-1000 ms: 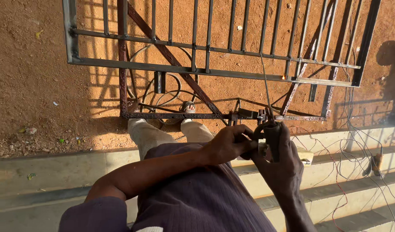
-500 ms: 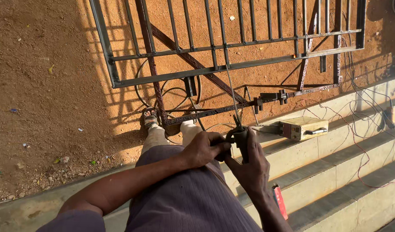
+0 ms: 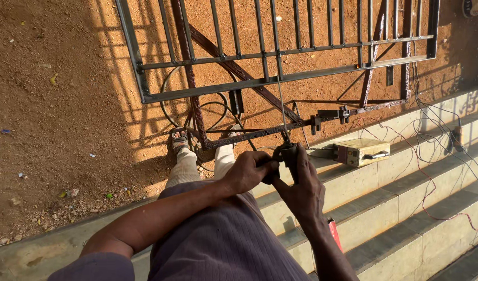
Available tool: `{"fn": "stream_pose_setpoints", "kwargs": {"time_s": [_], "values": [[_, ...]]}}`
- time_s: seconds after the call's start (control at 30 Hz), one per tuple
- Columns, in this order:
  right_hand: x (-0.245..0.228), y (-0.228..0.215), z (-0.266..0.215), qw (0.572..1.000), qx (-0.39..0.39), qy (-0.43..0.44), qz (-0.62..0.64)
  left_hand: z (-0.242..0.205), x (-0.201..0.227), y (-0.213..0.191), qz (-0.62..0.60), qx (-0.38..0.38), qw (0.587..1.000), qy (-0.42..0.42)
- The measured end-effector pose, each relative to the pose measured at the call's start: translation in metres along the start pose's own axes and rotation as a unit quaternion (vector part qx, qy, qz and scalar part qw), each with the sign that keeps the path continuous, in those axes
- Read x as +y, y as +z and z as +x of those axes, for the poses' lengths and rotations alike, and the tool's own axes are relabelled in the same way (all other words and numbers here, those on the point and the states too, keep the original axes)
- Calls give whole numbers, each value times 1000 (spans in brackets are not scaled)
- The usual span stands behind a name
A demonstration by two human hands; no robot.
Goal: The person welds components of a metal frame using a handheld welding torch, applying localized heat and filler material to various joints.
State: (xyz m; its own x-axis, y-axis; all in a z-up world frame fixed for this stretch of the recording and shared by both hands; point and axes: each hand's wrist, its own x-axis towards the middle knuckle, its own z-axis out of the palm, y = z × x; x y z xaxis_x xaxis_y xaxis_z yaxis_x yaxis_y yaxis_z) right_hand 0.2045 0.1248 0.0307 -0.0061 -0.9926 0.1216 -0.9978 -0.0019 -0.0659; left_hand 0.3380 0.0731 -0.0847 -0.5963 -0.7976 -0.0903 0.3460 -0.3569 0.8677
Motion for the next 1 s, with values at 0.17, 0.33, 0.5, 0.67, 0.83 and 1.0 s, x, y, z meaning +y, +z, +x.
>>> {"fn": "stream_pose_setpoints", "kwargs": {"time_s": [0.17,0.33,0.5,0.67,0.83,1.0], "values": [[3,-2,0,1000,-13,-8,-6,3,-7,4,17,4,1000,7],[1,-4,3,1000,-17,-11,-14,2,-7,3,-13,4,1000,-21],[0,-6,5,999,-41,1,-34,1,-8,4,-40,7,999,-1],[-2,-9,7,998,-49,0,-33,2,-12,4,-41,6,999,12],[-4,-12,8,998,-51,-13,-38,4,-15,3,-30,4,999,15],[-4,-11,8,997,-61,5,-53,4,-17,3,-43,-4,999,13]]}}
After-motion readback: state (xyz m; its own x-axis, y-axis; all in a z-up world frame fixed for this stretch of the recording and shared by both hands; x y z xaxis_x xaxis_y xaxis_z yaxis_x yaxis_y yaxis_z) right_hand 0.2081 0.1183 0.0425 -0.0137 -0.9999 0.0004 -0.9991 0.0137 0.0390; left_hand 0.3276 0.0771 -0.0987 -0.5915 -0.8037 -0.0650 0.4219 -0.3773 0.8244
